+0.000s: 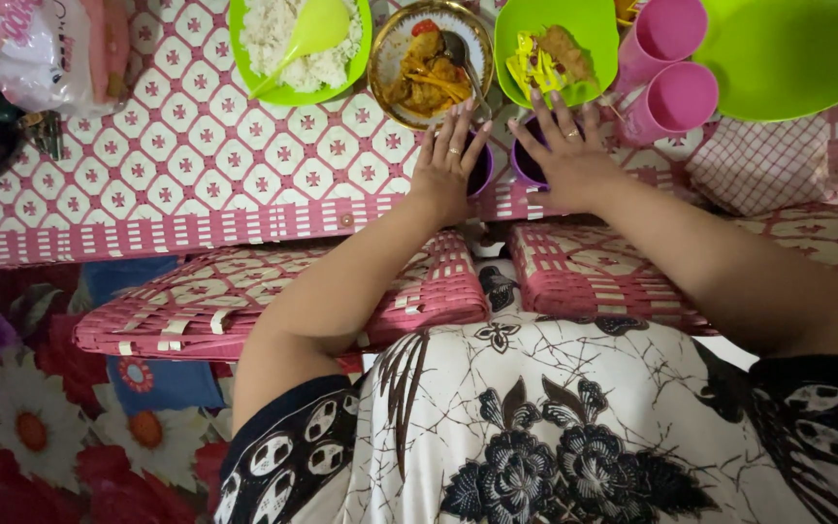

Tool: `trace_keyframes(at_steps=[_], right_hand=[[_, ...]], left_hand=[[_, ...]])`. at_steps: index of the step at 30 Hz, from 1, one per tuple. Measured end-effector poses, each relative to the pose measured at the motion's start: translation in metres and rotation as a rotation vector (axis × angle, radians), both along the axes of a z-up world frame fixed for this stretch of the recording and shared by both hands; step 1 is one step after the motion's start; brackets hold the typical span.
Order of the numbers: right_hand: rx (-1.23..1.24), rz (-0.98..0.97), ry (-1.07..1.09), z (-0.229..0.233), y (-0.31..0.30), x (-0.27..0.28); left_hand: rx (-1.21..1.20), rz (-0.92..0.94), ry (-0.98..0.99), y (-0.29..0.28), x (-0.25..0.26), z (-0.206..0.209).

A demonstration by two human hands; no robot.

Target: Arrange plates, cups, and food bowls on a dining table.

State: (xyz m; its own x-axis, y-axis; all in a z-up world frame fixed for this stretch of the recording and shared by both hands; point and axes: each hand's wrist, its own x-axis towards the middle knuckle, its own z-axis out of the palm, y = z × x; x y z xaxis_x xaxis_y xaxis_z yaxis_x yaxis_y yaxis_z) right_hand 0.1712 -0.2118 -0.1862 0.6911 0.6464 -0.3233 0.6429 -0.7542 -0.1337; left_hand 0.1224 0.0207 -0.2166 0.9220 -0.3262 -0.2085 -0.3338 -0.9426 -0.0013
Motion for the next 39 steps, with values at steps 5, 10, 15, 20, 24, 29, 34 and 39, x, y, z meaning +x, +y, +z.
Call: trace_keyframes(at_steps=[5, 10, 15, 20, 24, 29, 34, 39], right_hand=[[-0.029, 0.015, -0.089, -0.01, -0.002, -0.001], [-0.024, 0.01, -0.093, -0.012, -0.001, 0.0], [0.022, 0.013, -0.097, -0.002, -0.001, 0.0], [0.063, -0.022, -0.005, 0.014, 0.002, 0.011], [0.052, -0.022, -0.037, 0.015, -0.007, 0.022], [0.158, -0.167, 0.063, 0.038, -0.015, 0.032], [0.14, -0.191, 0.003, 0.031, -0.024, 0.034], [0.008, -0.21, 0.057, 0.033, -0.023, 0.037]], left_hand=[[0.042, 0.025, 0.119, -0.004, 0.001, 0.03], [0.046, 0.006, 0.007, -0.001, 0.0, 0.004], [0.128, -0.041, -0.145, 0.0, -0.002, 0.007], [-0.168, 0.024, 0.109, -0.004, -0.002, 0.041], [-0.093, 0.025, 0.057, -0.002, 0.003, 0.046], [-0.107, 0.114, 0.078, 0.009, 0.009, 0.08], [-0.074, 0.177, 0.124, 0.012, 0.011, 0.09], [-0.068, 0.18, 0.106, 0.013, 0.011, 0.079]])
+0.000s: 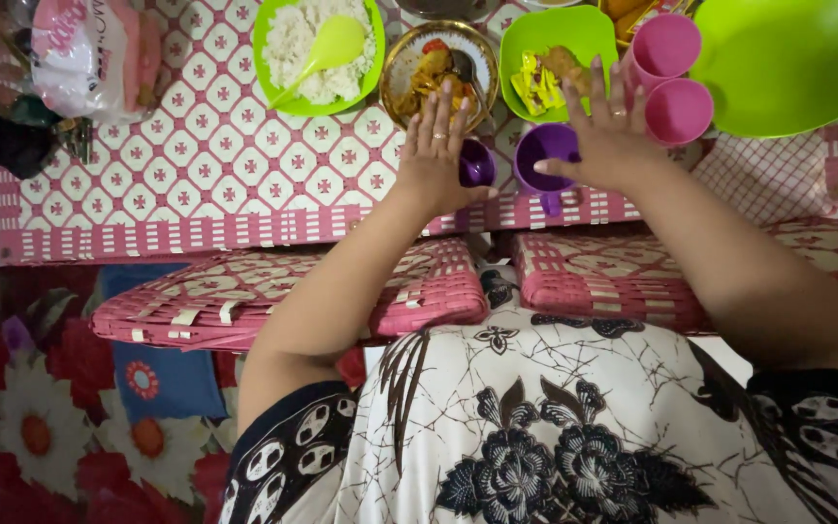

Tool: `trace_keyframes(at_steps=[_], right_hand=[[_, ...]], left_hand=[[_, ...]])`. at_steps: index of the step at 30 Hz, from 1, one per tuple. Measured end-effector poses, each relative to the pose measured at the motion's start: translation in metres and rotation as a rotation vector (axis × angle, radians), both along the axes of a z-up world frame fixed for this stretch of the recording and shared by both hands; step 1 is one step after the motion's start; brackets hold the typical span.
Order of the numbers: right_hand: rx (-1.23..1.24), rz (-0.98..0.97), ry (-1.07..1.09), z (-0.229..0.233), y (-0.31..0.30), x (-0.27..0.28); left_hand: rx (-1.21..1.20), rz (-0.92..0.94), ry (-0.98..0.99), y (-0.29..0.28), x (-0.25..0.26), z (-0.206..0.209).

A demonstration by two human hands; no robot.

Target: Arrange plates, cups, and food bowls on a dining table.

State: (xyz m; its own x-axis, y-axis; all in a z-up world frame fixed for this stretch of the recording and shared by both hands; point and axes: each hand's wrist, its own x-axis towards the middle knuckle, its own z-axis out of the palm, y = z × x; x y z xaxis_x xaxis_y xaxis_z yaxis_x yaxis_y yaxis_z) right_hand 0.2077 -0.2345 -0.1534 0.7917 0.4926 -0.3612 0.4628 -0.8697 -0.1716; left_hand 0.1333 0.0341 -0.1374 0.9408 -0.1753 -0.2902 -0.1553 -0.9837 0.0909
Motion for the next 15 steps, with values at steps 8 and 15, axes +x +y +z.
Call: trace_keyframes(at_steps=[8, 15], right_hand=[[0.131, 0.059, -0.051, 0.005, 0.004, -0.004], [0.282, 0.084, -0.197, 0.028, 0.003, -0.007]], left_hand=[[-0.103, -0.099, -0.083, -0.003, 0.0, 0.011], [-0.108, -0.214, -0.122, -0.006, 0.005, 0.031]])
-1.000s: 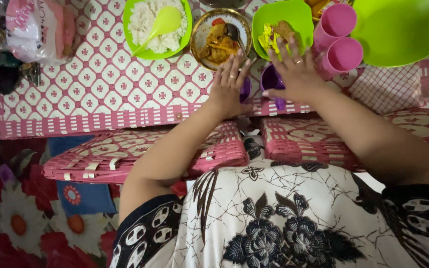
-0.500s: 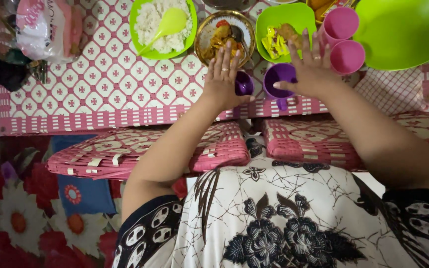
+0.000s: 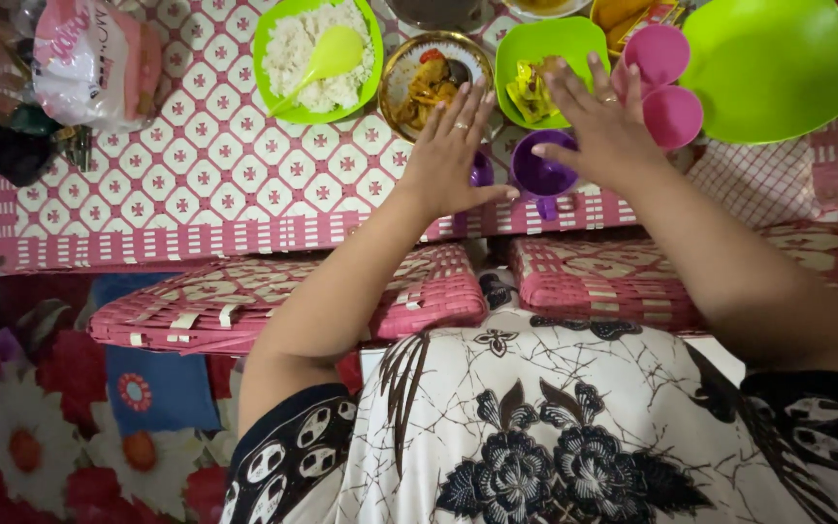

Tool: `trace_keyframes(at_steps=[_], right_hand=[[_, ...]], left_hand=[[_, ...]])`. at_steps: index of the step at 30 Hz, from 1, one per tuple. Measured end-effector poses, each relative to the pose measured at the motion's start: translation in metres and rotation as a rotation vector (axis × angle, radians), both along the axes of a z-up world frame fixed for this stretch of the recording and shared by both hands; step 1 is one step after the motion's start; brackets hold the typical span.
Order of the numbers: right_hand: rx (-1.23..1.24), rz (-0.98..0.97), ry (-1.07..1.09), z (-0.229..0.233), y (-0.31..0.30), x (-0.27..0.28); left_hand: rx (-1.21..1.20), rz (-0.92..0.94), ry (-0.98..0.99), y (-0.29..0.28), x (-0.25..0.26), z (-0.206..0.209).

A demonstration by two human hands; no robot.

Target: Arrange plates, cups, and food bowls on a dining table.

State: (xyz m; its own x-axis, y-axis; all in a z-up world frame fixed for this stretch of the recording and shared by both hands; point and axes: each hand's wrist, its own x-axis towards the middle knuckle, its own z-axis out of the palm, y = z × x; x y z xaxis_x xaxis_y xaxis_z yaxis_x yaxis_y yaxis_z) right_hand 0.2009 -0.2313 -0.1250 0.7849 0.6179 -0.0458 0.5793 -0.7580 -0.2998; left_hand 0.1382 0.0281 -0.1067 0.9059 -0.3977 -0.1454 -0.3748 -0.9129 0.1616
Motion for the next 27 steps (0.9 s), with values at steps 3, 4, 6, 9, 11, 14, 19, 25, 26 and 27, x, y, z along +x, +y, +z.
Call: trace_keyframes(at_steps=[3, 4, 6, 9, 11, 14, 19, 25, 26, 27], right_hand=[[-0.005, -0.081, -0.014, 0.014, 0.001, -0.002], [-0.013, -0.099, -0.013, 0.012, -0.001, -0.001], [-0.021, -0.116, -0.012, 0.007, -0.004, 0.0], [-0.01, -0.106, 0.007, 0.0, -0.006, 0.001], [0.0, -0.101, 0.044, 0.0, -0.004, 0.0], [-0.013, -0.085, 0.065, -0.004, -0.001, 0.001], [-0.046, -0.098, 0.061, -0.005, 0.001, 0.001], [-0.043, -0.097, 0.093, -0.013, -0.002, 0.003], [-0.05, -0.098, 0.098, -0.013, -0.003, 0.004], [-0.051, -0.098, 0.097, -0.014, -0.002, 0.005]], left_hand=[[-0.023, 0.042, -0.032, 0.005, 0.003, -0.003], [-0.03, 0.048, -0.078, 0.007, 0.004, -0.008], [-0.037, 0.054, -0.123, 0.01, 0.004, -0.013], [-0.06, 0.063, -0.14, 0.01, 0.003, -0.016], [-0.07, 0.056, -0.148, 0.009, 0.002, -0.019], [-0.037, 0.076, -0.041, 0.004, 0.001, -0.005], [-0.06, 0.075, -0.082, 0.009, 0.004, -0.019], [-0.03, 0.075, -0.098, 0.01, 0.004, -0.02], [-0.017, 0.078, -0.088, 0.01, 0.004, -0.019], [-0.018, 0.077, -0.088, 0.01, 0.005, -0.018]])
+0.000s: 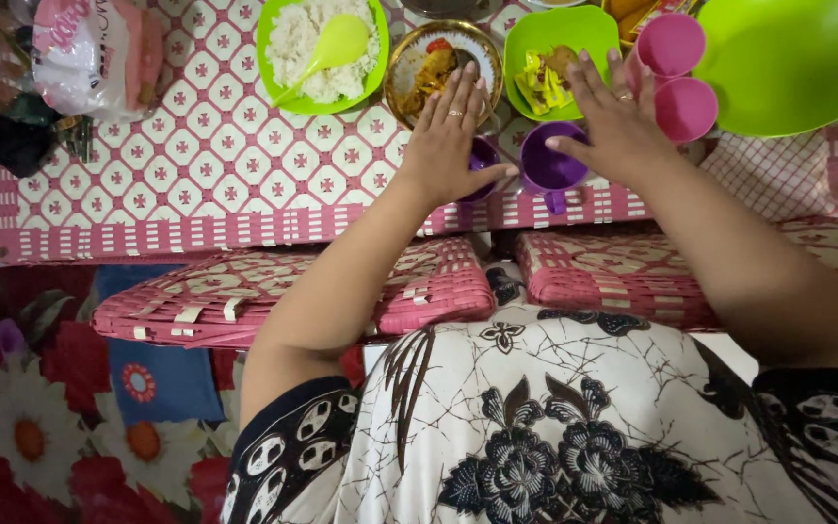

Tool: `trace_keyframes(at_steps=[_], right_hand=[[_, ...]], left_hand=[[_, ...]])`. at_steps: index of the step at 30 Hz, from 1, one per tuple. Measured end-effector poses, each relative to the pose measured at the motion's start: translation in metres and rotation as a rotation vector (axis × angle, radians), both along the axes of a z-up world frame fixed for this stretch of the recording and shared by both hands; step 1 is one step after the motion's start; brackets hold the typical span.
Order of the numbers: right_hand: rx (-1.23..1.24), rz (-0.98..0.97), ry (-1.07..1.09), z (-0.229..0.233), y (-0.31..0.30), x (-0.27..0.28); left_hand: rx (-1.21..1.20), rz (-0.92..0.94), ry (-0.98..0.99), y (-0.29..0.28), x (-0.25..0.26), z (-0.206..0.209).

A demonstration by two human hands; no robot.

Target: Arrange plates, cups, and food bowls on a dining table.

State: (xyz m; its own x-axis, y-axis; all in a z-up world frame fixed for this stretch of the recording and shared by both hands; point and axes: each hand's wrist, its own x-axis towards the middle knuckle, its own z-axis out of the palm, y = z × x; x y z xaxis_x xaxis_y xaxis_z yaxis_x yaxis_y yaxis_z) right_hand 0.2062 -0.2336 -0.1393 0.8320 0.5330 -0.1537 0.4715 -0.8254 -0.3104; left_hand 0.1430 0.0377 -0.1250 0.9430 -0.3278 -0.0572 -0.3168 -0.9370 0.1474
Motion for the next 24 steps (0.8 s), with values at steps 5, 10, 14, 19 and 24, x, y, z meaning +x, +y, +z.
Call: trace_keyframes(at_steps=[5, 10, 14, 19, 24], right_hand=[[-0.013, 0.028, -0.014, -0.01, -0.002, 0.001], [-0.017, 0.01, 0.001, -0.014, -0.005, 0.003], [-0.016, -0.008, 0.029, -0.004, -0.003, 0.001], [-0.035, 0.084, 0.042, -0.007, 0.0, 0.0], [0.047, 0.122, 0.048, -0.004, 0.01, -0.007]], left_hand=[[0.014, 0.003, 0.033, 0.0, 0.0, 0.005], [0.007, 0.005, 0.021, -0.001, -0.002, 0.005], [0.006, 0.008, 0.026, -0.001, 0.0, 0.004], [0.0, -0.001, -0.007, 0.001, 0.002, -0.01], [-0.077, -0.032, -0.043, -0.002, -0.002, 0.008]])
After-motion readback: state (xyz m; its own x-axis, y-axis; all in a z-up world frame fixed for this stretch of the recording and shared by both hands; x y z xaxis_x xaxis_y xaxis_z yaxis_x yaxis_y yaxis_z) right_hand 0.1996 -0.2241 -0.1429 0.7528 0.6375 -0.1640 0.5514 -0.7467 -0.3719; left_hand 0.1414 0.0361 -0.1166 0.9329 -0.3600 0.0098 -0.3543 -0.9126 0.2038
